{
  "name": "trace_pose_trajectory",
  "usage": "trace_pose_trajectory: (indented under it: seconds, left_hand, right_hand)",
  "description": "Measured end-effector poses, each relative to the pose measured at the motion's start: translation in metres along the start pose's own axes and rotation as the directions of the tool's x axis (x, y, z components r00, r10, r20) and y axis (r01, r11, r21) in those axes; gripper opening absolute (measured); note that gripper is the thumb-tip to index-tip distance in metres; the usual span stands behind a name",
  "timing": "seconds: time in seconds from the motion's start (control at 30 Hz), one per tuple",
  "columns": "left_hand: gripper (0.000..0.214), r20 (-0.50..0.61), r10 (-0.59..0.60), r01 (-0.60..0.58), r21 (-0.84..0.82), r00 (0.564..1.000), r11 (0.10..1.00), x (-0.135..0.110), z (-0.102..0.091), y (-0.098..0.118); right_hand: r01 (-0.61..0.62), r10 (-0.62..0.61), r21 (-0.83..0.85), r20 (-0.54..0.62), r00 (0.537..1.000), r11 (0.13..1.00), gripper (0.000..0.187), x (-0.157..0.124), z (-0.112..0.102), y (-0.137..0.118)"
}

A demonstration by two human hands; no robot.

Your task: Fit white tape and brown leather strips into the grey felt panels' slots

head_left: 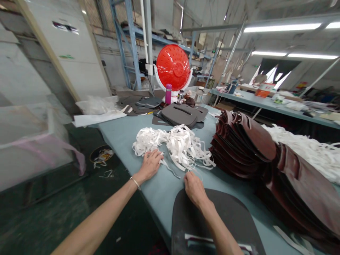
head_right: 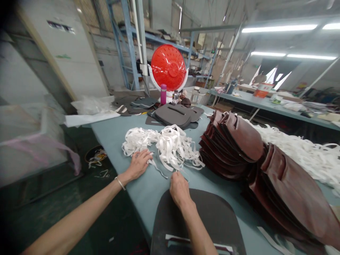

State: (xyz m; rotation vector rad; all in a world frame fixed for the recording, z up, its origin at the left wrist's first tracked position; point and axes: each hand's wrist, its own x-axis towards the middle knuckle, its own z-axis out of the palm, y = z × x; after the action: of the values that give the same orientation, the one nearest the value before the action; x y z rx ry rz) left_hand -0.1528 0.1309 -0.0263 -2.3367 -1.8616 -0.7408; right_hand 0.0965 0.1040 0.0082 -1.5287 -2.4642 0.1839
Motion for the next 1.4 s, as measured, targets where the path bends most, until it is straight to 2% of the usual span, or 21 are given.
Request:
trace_pose_trajectory:
  seconds: [0.13,0.23,0.33,0.4,0.47,0.57,0.63,0.7,0.77,0.83,0.87,0.9,0.93,0.97,1.03,1.17,1.27,1.3,1.33,1.4]
  left_hand:
    - [0.035,-0.016,-0.009,0.009,-0.002,1.000,1.000,-0.004,0.000,0.007]
    - [0.035,-0.023,-0.006,0.006,-0.001,1.000,1.000,-0.012,-0.003,0.011]
    - [0.034,-0.028,-0.008,0.008,0.002,1.000,1.000,-0.017,-0.006,0.013]
    - [0.033,-0.033,-0.017,0.017,0.004,0.999,1.000,-0.016,-0.006,0.011]
    - [0.033,-0.040,-0.034,0.034,0.004,0.999,0.999,-0.013,-0.003,0.007]
    - [0.030,-0.054,-0.071,0.071,-0.005,0.996,0.997,-0.004,-0.001,-0.004]
    - [0.027,-0.058,-0.089,0.088,-0.020,0.994,0.996,0.000,-0.003,-0.008]
    - [0.030,-0.063,-0.098,0.096,-0.039,0.993,0.995,-0.001,-0.008,-0.002]
    - [0.040,-0.090,-0.114,0.109,-0.061,0.989,0.992,-0.011,-0.014,0.019]
    - [0.043,-0.091,-0.106,0.097,-0.107,0.990,0.990,-0.031,-0.019,0.052]
    - [0.040,-0.042,-0.066,0.059,-0.149,0.997,0.987,-0.043,-0.021,0.071]
    - [0.037,0.056,0.026,-0.014,-0.209,0.998,0.978,-0.056,-0.022,0.088]
    - [0.036,0.158,0.149,-0.101,-0.277,0.976,0.955,-0.067,-0.022,0.104]
    - [0.034,0.226,0.238,-0.157,-0.323,0.945,0.933,-0.076,-0.021,0.116]
    - [0.030,0.280,0.322,-0.213,-0.357,0.905,0.910,-0.082,-0.016,0.129]
    - [0.024,0.228,0.290,-0.219,-0.291,0.930,0.931,-0.057,0.000,0.140]
    - [0.025,0.150,0.331,-0.271,-0.319,0.932,0.908,-0.042,-0.003,0.170]
    - [0.025,0.141,0.386,-0.315,-0.362,0.912,0.877,-0.041,-0.008,0.186]
    - [0.025,0.147,0.464,-0.369,-0.423,0.873,0.827,-0.043,-0.013,0.202]
    - [0.026,0.200,0.618,-0.441,-0.540,0.760,0.717,-0.049,-0.022,0.229]
  right_hand:
    - [0.025,-0.023,0.052,-0.033,0.999,0.998,0.012,0.004,0.004,-0.019]
    - [0.017,-0.014,0.044,-0.058,0.998,0.999,0.024,0.015,0.017,-0.041]
    - [-0.022,0.022,0.004,-0.064,0.998,1.000,0.012,0.022,0.027,-0.054]
    - [-0.019,0.019,-0.002,-0.056,0.998,1.000,0.019,0.019,0.027,-0.058]
    - [0.000,-0.001,-0.007,-0.039,0.999,1.000,0.023,0.007,0.019,-0.057]
    - [0.002,-0.001,0.024,-0.015,1.000,1.000,0.022,-0.029,-0.001,-0.047]
    - [-0.055,0.056,0.095,-0.009,0.998,0.994,0.020,-0.059,-0.014,-0.031]
    - [-0.143,0.146,0.191,-0.002,0.989,0.971,0.021,-0.090,-0.024,-0.007]
    - [-0.238,0.246,0.278,0.008,0.969,0.930,0.022,-0.120,-0.030,0.022]
    - [-0.346,0.364,0.353,0.016,0.931,0.870,0.023,-0.149,-0.032,0.049]
    - [-0.399,0.423,0.380,0.023,0.906,0.834,0.024,-0.162,-0.033,0.059]
    - [-0.447,0.475,0.401,0.032,0.879,0.800,0.026,-0.175,-0.033,0.067]
    - [-0.486,0.517,0.412,0.042,0.855,0.771,0.027,-0.186,-0.034,0.071]
    - [-0.517,0.547,0.416,0.054,0.836,0.748,0.028,-0.196,-0.034,0.072]
    - [-0.550,0.568,0.418,0.093,0.818,0.723,0.031,-0.211,-0.034,0.065]
    - [-0.558,0.543,0.426,0.170,0.823,0.712,0.033,-0.221,-0.034,0.034]
    - [-0.544,0.533,0.423,0.155,0.832,0.725,0.032,-0.215,-0.035,0.018]
    - [-0.523,0.518,0.425,0.138,0.844,0.739,0.030,-0.211,-0.036,0.016]
    - [-0.495,0.497,0.429,0.116,0.860,0.756,0.029,-0.207,-0.038,0.014]
    - [-0.440,0.457,0.434,0.072,0.887,0.786,0.026,-0.201,-0.043,0.016]
